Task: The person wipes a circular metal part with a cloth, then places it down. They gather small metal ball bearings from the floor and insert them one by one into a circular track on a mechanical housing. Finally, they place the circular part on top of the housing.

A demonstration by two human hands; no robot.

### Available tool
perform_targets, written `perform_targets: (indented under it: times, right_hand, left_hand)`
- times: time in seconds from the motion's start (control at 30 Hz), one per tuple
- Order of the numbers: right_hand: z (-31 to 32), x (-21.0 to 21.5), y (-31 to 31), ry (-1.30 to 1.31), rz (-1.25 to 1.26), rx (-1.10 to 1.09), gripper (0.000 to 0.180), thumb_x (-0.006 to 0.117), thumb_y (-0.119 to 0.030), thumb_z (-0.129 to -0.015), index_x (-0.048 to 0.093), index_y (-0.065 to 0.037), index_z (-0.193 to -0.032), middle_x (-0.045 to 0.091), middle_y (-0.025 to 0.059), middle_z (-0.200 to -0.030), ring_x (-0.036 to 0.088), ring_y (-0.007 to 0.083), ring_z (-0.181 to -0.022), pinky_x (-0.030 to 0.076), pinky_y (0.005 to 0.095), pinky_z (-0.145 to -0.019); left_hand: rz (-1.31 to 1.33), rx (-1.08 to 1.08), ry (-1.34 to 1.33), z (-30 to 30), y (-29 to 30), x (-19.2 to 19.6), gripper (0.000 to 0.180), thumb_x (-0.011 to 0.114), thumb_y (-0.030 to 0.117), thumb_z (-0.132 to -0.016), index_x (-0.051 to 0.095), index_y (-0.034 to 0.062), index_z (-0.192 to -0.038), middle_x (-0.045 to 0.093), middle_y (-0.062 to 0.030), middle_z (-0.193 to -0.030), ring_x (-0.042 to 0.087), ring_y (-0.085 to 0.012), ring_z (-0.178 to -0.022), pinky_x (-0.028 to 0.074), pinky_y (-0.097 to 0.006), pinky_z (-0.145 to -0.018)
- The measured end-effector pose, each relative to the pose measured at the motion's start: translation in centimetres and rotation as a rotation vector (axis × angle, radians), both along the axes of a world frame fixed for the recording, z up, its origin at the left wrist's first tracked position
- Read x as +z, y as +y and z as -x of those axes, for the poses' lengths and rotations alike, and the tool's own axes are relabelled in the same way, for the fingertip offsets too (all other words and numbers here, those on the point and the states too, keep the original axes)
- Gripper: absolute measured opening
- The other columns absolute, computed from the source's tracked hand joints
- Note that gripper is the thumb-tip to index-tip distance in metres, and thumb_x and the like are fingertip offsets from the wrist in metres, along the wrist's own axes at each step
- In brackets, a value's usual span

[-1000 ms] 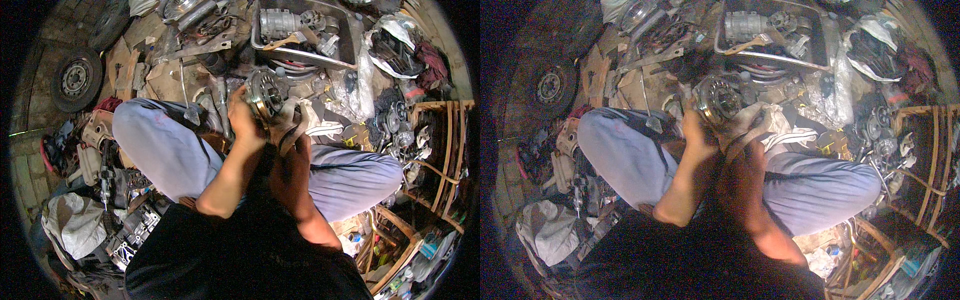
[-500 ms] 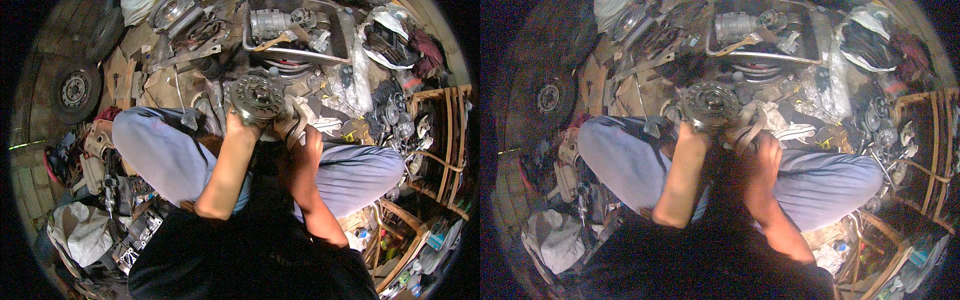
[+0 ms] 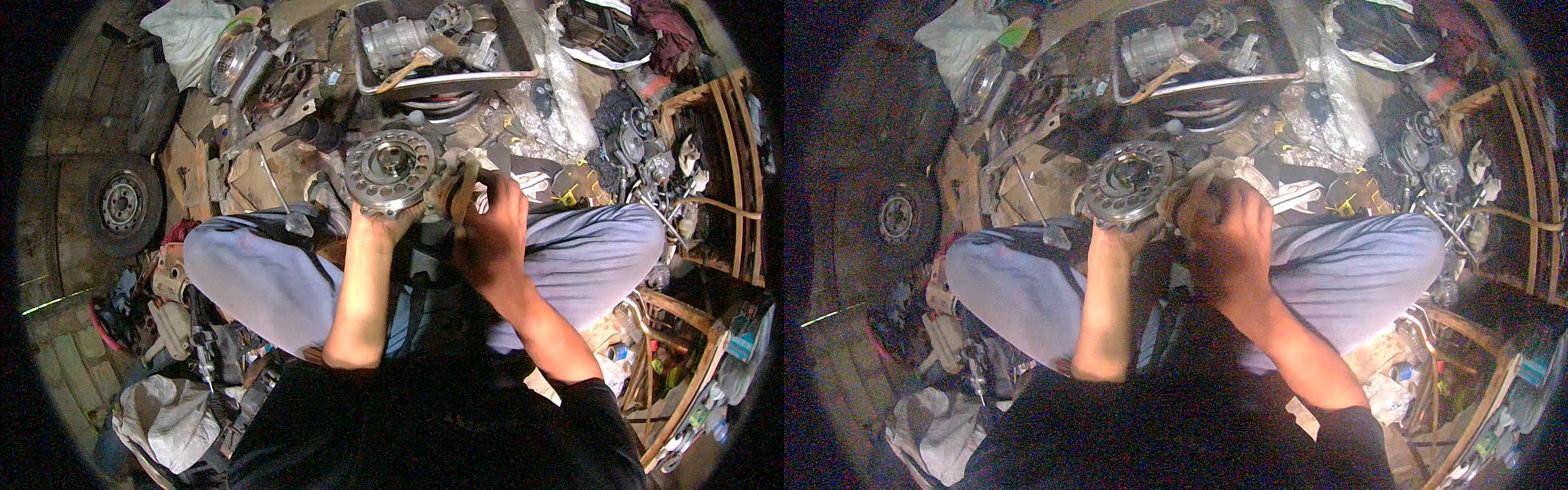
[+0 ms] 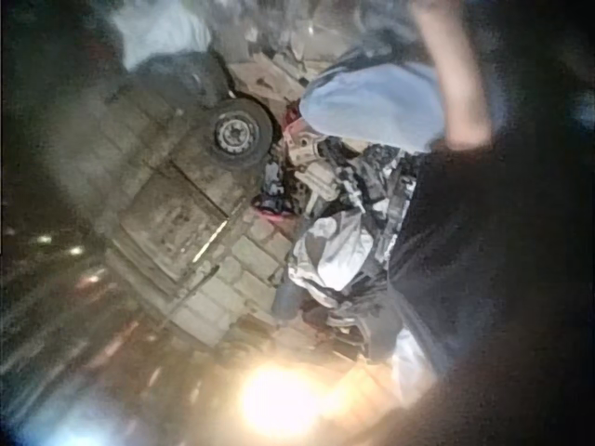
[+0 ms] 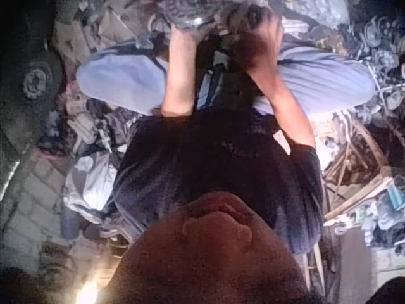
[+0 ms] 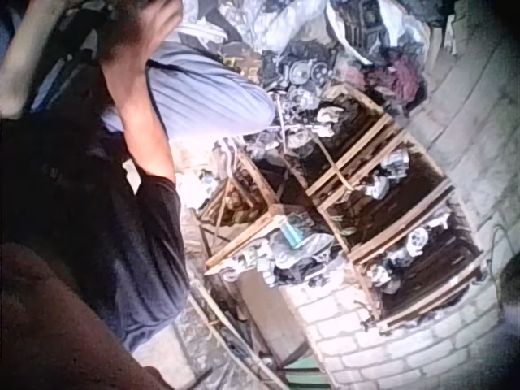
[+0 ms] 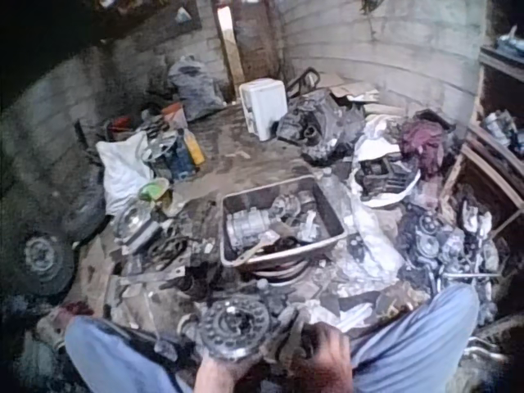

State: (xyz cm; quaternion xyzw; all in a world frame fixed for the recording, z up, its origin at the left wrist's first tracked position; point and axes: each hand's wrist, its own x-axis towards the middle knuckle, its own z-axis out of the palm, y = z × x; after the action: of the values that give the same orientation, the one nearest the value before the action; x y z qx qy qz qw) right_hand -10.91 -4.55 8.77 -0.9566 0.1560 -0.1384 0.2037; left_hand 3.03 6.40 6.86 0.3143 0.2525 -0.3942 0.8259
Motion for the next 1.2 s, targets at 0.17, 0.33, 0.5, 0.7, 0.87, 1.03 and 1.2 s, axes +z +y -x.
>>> perform_targets:
  times: [0.17,0.33,0.5,0.7,0.87,1.03,1.2]
  right_hand:
    - [-0.2,-0.1,-0.6,-0.047,-0.003,-0.010,0.059,0.069,-0.014,-0.067,0.062,-0.011,-0.125,0.050,0.0187,-0.129,0.045,0.0385,-0.122,0.038,0.0504,-0.100]
    - [-0.8,0.4,-0.8,-0.077,0.036,-0.074,0.056,0.066,-0.002,-0.063,0.063,-0.009,-0.119,0.052,0.0150,-0.125,0.047,0.0369,-0.119,0.040,0.0469,-0.099]
    - [-1.1,-1.2,-1.9,-0.395,-0.303,-0.010,0.047,0.062,0.000,-0.076,0.062,-0.006,-0.123,0.059,0.0173,-0.118,0.058,0.0378,-0.105,0.046,0.0450,-0.093]
    - [-1.0,-0.6,-2.8,-0.612,-0.743,-0.366,0.023,0.053,0.000,-0.093,0.065,0.005,-0.112,0.070,0.0171,-0.106,0.066,0.0247,-0.100,0.049,0.0360,-0.091]
    - [-0.7,0.4,-3.4,-0.597,-0.549,-0.216,0.019,0.057,-0.003,-0.094,0.066,0.006,-0.108,0.068,0.0080,-0.095,0.059,0.0145,-0.084,0.046,0.0275,-0.079]
    - [-1.0,2.0,-2.5,-0.565,-0.571,-0.048,0.017,0.060,0.002,-0.087,0.067,0.002,-0.102,0.068,0.0152,-0.099,0.066,0.0261,-0.089,0.050,0.0330,-0.081]
    - [-1.4,1.6,-1.7,-0.626,-0.608,-0.001,0.023,0.067,0.006,-0.082,0.069,-0.001,-0.104,0.069,0.0152,-0.103,0.069,0.0288,-0.093,0.054,0.0359,-0.083]
  left_hand:
    - [-0.062,0.008,0.025,0.3,-0.5,1.5,0.047,0.035,0.042,-0.102,0.058,0.0111,-0.129,0.062,-0.0120,-0.130,0.060,-0.0316,-0.117,0.053,-0.053,-0.096]
    - [-0.006,-0.004,0.012,-0.2,-0.6,1.3,0.046,0.037,0.042,-0.101,0.057,0.0116,-0.130,0.061,-0.0114,-0.131,0.058,-0.0314,-0.118,0.052,-0.053,-0.096]
    - [0.137,-0.067,-0.015,-0.1,-0.2,-0.8,0.045,0.040,0.041,-0.100,0.056,0.0119,-0.131,0.061,-0.0109,-0.131,0.057,-0.0309,-0.120,0.051,-0.053,-0.097]
    - [0.462,-0.165,-0.022,0.4,1.4,-5.2,0.044,0.044,0.040,-0.099,0.054,0.0122,-0.132,0.060,-0.0102,-0.132,0.054,-0.0303,-0.121,0.050,-0.052,-0.098]
    - [0.709,-0.104,0.062,0.3,1.4,-5.1,0.045,0.047,0.039,-0.098,0.052,0.0125,-0.133,0.059,-0.0096,-0.132,0.052,-0.0298,-0.123,0.049,-0.052,-0.098]
    - [0.872,-0.126,0.218,0.5,2.3,-6.0,0.045,0.050,0.038,-0.097,0.051,0.0128,-0.134,0.058,-0.0090,-0.133,0.050,-0.0293,-0.124,0.049,-0.052,-0.099]
    - [-0.123,-0.336,-0.409,0.9,2.2,-6.0,0.037,0.044,0.034,-0.100,0.057,0.0105,-0.126,0.064,-0.0084,-0.124,0.061,-0.0248,-0.109,0.055,-0.047,-0.088]
